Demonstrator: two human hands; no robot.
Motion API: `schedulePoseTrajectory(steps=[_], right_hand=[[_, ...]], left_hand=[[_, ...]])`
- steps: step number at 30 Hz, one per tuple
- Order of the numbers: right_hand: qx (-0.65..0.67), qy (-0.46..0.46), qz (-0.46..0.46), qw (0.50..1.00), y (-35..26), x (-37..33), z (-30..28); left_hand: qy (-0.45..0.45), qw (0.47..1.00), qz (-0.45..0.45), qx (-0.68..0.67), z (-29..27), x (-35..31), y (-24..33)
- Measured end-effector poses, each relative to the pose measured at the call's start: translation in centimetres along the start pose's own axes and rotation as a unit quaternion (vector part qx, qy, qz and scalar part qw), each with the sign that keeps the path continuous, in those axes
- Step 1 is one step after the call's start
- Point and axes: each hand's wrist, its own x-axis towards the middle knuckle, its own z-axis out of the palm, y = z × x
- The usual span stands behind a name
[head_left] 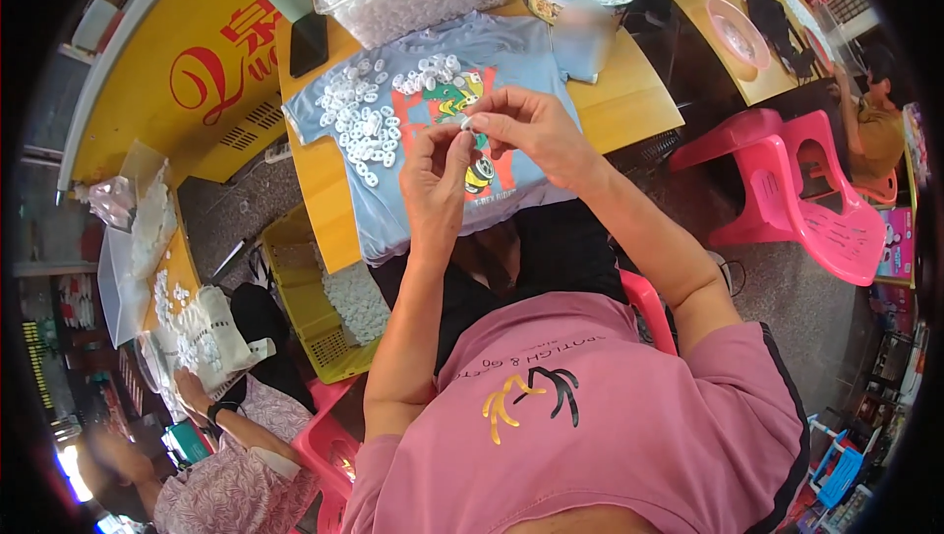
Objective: Applying small white decorative beads or buttons to a graphic t-shirt.
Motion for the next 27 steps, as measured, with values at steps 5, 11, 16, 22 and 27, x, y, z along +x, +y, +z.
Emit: schedulePoseTrajectory(steps=[5,11,16,22,27], right_hand=[[-0.011,-0.015,-0.013,1.0,0.7,-1.0,-0.1],[-0.001,-0.006,0.003,1.0,1.1,-1.8,-0.1],[-0.067,0.011,-0.017,0.998,1.2,-2.1,-0.3],[-0.062,0.012,-0.013,0.998,1.2,-3.0,-0.3],[-0.237,0.031,-0.13,0.962,0.3,-3.0,-0.2]], left_hand=[[-0.008,0.999,-0.033,-0.019,0.2,-1.0,0.0],[-0.019,0.998,0.0,0.06,-0.2,-1.3,-0.9],[-0.073,0.991,-0.111,-0.021,-0.1,-1.3,-0.2],[-0.024,0.998,-0.054,-0.037,0.6,-1.5,-0.5],[-0.049,0.993,-0.101,-0.038,0.3,-1.3,0.0]])
